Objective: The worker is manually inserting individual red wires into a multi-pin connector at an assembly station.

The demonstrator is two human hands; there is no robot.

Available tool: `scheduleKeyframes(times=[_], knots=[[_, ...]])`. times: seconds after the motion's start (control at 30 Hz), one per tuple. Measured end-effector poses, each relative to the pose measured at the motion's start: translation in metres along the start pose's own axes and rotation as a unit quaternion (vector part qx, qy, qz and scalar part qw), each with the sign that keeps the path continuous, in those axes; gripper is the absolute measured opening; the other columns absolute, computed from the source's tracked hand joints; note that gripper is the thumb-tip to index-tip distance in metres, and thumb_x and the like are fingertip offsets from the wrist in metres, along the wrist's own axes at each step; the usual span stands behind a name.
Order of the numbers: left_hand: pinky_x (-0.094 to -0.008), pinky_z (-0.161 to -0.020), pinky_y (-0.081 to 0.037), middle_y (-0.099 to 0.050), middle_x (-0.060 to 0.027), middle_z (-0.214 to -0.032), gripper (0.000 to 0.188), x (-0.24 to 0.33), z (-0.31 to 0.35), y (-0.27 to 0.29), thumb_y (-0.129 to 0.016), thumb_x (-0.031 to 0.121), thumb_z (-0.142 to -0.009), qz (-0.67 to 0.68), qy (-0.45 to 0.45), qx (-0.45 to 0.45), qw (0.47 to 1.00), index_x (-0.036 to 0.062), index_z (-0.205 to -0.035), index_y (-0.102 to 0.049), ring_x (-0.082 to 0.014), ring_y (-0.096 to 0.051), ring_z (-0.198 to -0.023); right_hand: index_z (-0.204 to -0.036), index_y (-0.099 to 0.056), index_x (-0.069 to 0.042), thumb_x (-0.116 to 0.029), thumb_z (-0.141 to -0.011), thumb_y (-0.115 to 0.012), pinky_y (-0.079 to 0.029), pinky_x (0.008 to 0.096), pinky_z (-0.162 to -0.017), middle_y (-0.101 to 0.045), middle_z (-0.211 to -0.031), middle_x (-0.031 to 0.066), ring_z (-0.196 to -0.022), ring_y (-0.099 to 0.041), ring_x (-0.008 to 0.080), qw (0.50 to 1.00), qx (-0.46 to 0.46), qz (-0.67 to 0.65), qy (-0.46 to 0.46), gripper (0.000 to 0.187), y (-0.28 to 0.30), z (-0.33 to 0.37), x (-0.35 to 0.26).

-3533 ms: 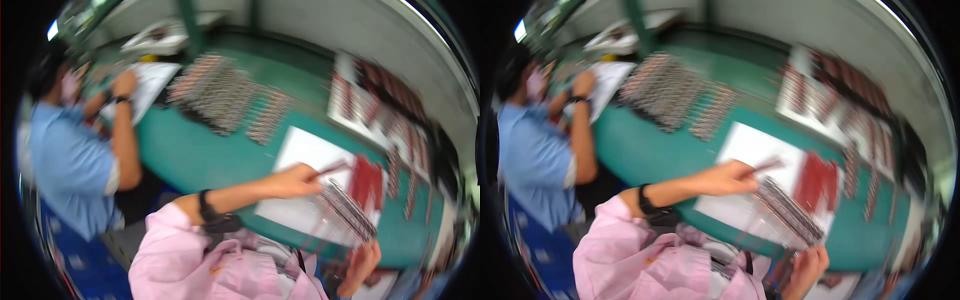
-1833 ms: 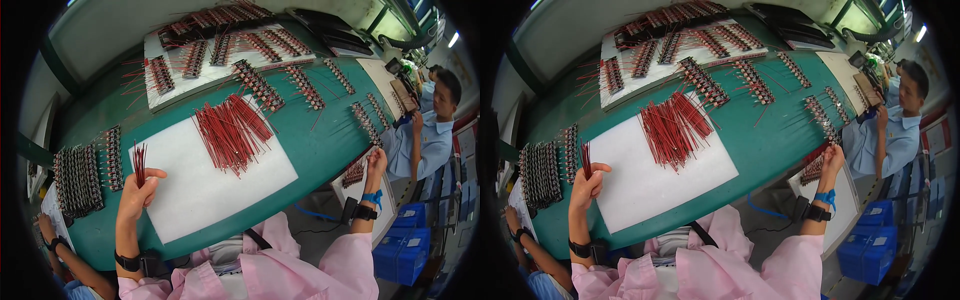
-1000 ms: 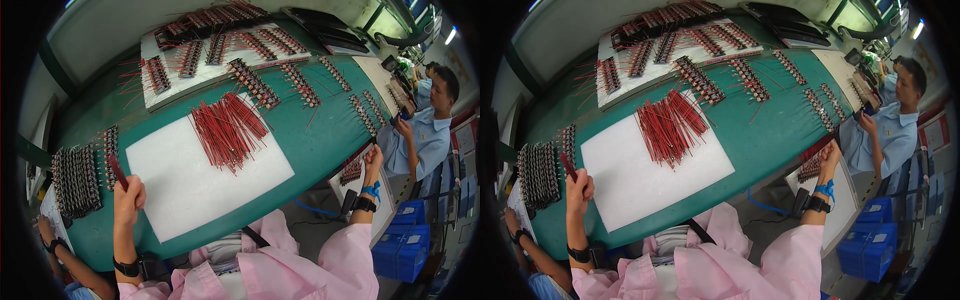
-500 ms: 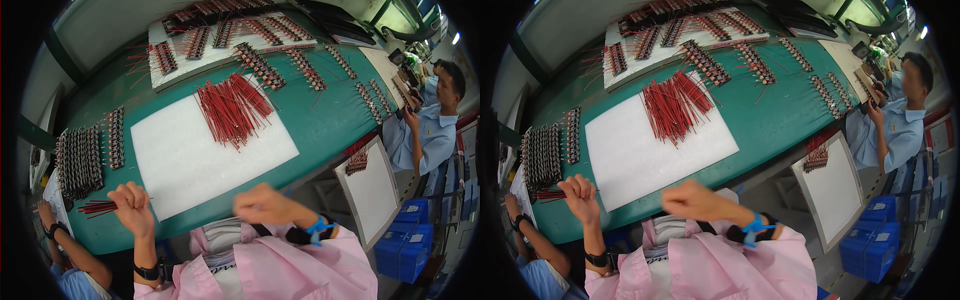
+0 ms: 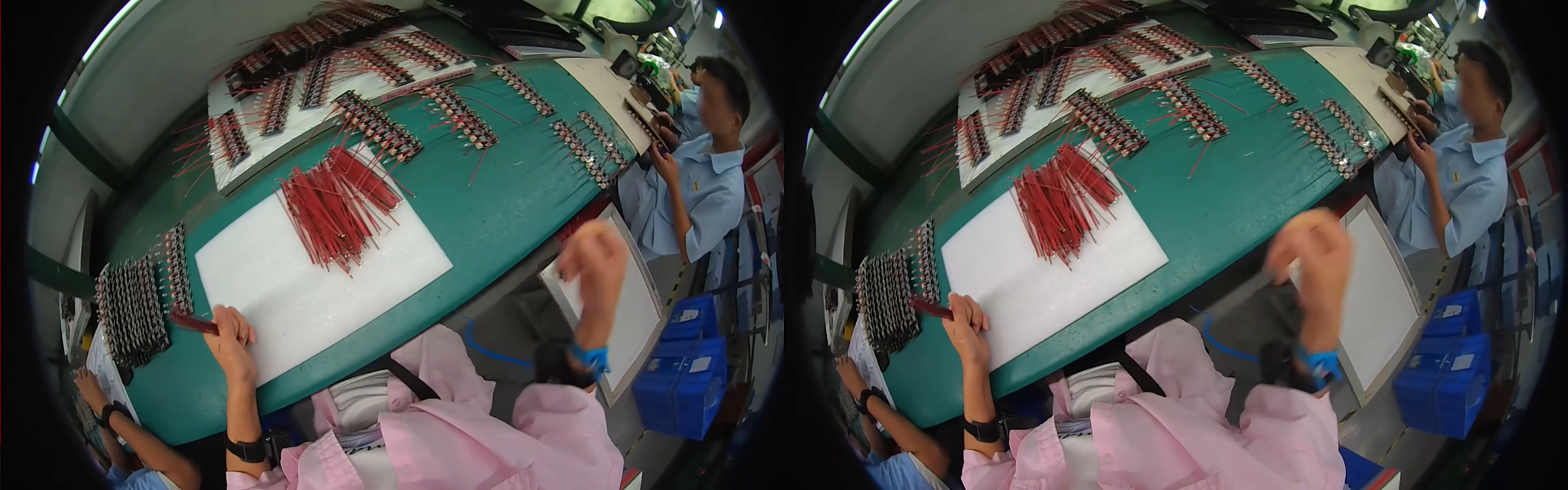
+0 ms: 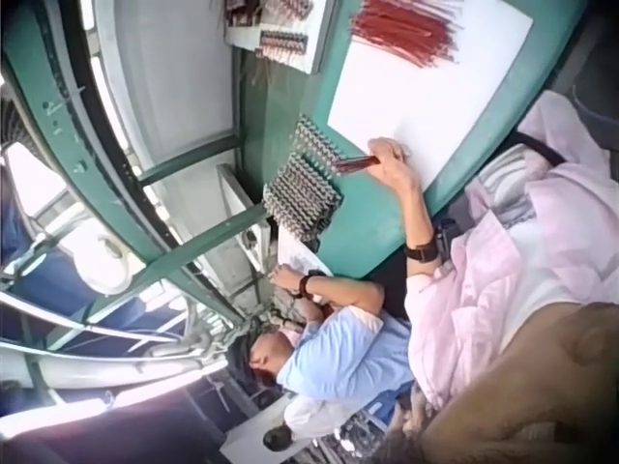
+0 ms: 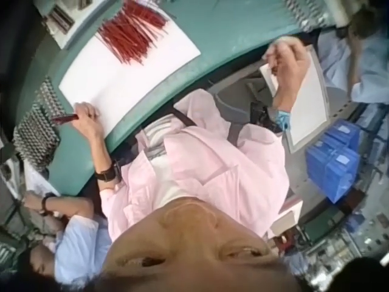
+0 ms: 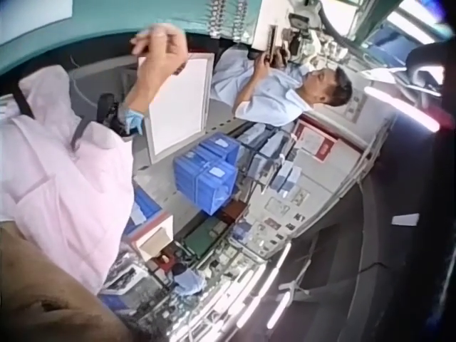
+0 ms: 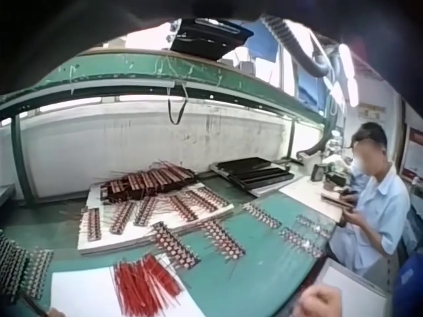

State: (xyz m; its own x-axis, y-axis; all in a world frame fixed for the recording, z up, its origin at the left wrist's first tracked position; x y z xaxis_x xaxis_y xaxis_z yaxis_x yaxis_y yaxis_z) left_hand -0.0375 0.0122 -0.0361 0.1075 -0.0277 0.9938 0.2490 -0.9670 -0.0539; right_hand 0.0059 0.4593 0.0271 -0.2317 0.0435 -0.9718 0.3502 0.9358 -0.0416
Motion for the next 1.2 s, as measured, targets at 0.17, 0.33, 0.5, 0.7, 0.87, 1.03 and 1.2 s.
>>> scheduleKeyframes(times=[0.17, 0.33, 0.5, 0.7, 0.87, 1.03, 1.2], knots=[[-0.0216, -0.039, -0.024, -0.025, 0.0021, -0.050, 0.037, -0.002, -0.001, -0.007, -0.039, 0.025, -0.089, 0.017, -0.004, 0.004, 1.000, 0.0114, -0.057, -0.025, -0.0063, -0.022, -0.043, -0.081, -0.052, -0.001, -0.014, -0.076, -0.051, -0.041, 0.0194, -0.045, -0.052, -0.060, 0.0049, -0.043, -0.045, 0.0081, 0.956, 0.266, 0.115, -0.034, 0.014, 0.209, -0.063, 0.057], [-0.0208, -0.039, -0.023, -0.024, 0.0022, -0.051, 0.037, -0.004, 0.000, 0.000, -0.038, 0.024, -0.089, 0.013, -0.005, 0.009, 1.000, 0.0115, -0.057, -0.024, -0.0059, -0.022, -0.043, -0.080, -0.053, 0.000, -0.012, -0.075, -0.047, -0.035, 0.0232, -0.037, -0.054, -0.057, 0.0066, -0.039, -0.043, 0.0114, 0.913, 0.282, 0.252, -0.153, 0.014, 0.268, -0.112, 0.113], [-0.0204, -0.038, -0.023, -0.024, 0.0021, -0.051, 0.037, -0.006, 0.004, 0.006, -0.038, 0.023, -0.089, -0.009, -0.001, 0.023, 1.000, 0.0115, -0.057, -0.024, -0.0056, -0.023, -0.043, -0.076, -0.051, -0.005, -0.019, -0.078, -0.044, -0.035, 0.0271, -0.039, -0.052, -0.055, 0.0041, -0.039, -0.041, 0.0138, 0.858, 0.357, 0.165, -0.329, 0.016, 0.292, -0.131, 0.155], [-0.0205, -0.038, -0.023, -0.024, 0.0022, -0.051, 0.036, -0.006, 0.003, 0.003, -0.038, 0.022, -0.089, -0.020, 0.012, 0.044, 0.999, 0.0113, -0.058, -0.024, -0.0056, -0.023, -0.043, -0.069, -0.048, -0.009, -0.023, -0.081, -0.044, -0.032, 0.0265, -0.040, -0.047, -0.052, 0.0000, -0.039, -0.039, 0.0127, 0.901, 0.373, 0.019, -0.219, 0.018, 0.319, -0.145, 0.175], [-0.0206, -0.038, -0.023, -0.025, 0.0020, -0.051, 0.036, -0.006, 0.002, 0.001, -0.038, 0.023, -0.089, -0.025, 0.015, 0.049, 0.998, 0.0110, -0.058, -0.025, -0.0057, -0.024, -0.043, -0.066, -0.048, -0.011, -0.021, -0.081, -0.046, -0.031, 0.0244, -0.039, -0.045, -0.052, -0.0012, -0.040, -0.038, 0.0105, 0.909, 0.360, 0.008, -0.208, 0.018, 0.322, -0.154, 0.173], [-0.0205, -0.038, -0.023, -0.026, 0.0016, -0.051, 0.036, -0.007, 0.002, 0.002, -0.038, 0.023, -0.089, -0.029, 0.012, 0.045, 0.999, 0.0110, -0.058, -0.025, -0.0059, -0.024, -0.043, -0.069, -0.046, -0.010, -0.017, -0.083, -0.044, -0.028, 0.0231, -0.037, -0.043, -0.052, -0.0026, -0.039, -0.034, 0.0090, 0.920, 0.341, -0.019, -0.192, 0.016, 0.320, -0.162, 0.167], [-0.0204, -0.038, -0.023, -0.026, 0.0018, -0.051, 0.036, -0.008, 0.003, 0.007, -0.039, 0.023, -0.089, -0.037, 0.021, 0.069, 0.997, 0.0112, -0.057, -0.025, -0.0062, -0.024, -0.043, -0.069, -0.046, -0.008, -0.013, -0.082, -0.043, -0.029, 0.0224, -0.040, -0.044, -0.054, -0.0007, -0.039, -0.034, 0.0091, 0.939, 0.304, -0.106, -0.118, 0.014, 0.335, -0.171, 0.162]])
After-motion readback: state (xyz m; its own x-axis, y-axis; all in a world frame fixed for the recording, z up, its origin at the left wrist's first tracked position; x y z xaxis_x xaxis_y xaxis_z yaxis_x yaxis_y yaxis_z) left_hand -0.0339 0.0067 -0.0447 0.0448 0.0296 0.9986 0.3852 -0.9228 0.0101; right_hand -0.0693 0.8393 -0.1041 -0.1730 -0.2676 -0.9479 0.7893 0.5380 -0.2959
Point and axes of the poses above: each hand's wrist, its own z-axis away from the middle knuckle, its own y-axis out of the back of the hand, x = y × z, the point moved 7 cm from there along -z, towards the middle knuckle
